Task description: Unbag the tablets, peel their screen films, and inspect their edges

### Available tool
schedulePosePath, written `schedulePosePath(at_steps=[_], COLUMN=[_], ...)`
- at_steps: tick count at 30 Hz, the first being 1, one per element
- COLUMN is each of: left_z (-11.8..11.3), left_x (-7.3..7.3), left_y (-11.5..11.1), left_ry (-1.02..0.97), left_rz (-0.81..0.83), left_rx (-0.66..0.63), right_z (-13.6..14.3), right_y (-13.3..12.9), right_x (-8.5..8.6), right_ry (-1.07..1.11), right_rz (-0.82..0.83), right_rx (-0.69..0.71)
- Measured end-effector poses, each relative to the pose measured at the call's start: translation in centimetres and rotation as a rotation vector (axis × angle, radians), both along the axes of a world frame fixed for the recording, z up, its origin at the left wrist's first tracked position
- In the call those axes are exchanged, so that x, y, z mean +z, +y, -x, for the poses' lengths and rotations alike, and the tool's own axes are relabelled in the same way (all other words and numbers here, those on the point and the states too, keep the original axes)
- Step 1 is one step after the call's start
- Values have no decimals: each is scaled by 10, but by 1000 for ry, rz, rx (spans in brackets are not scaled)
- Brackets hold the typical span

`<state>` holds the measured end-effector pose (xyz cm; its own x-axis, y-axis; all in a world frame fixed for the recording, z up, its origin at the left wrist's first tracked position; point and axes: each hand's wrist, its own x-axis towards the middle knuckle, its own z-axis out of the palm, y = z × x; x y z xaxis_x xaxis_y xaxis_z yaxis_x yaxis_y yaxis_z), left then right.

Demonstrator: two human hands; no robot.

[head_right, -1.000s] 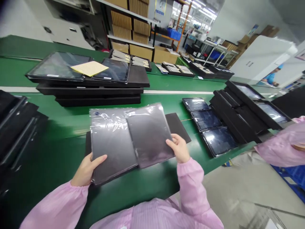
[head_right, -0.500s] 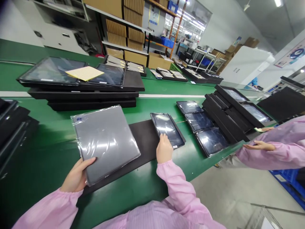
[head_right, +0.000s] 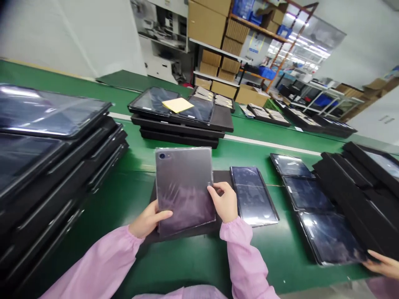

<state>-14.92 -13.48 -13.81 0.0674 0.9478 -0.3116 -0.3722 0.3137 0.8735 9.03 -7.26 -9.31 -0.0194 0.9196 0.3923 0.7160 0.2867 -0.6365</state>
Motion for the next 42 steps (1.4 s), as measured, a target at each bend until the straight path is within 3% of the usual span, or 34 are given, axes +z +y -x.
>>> schedulePosePath(at_steps=[7,10,13,16,19,21,31,38,42], left_z=[-1,-1,-1,0,2,2,4,3,4], left_x=[5,8,10,11,12,13,12,25,22], left_y=[-3,-3,-3,-4,-5,-6,-8,-6,-6], left_ry=[65,74,95,145,139,127,194,177,180], left_rz=[-24,-41,-50,-63,-69,-70,-39,-68,-26], left_rx=[-60,-65,-68,-51,-69,-96,-115,-155,-138], right_z=[17,40,75,106,119,118,112,115,117], right_y=[-16,-28,-51,-77,-92,-94,-94,-95,-95], right_x=[9,15,12,-4,-22,-28,-32,-42,-35], right_ry=[-31,-91,-72,35,-89,-202,-351,-406,-391], right_rz=[-234,-336,-322,-326,-268,-159,-100,-87,-82], right_rx=[-83,10,313,792,1259,1391,1424,1451,1419])
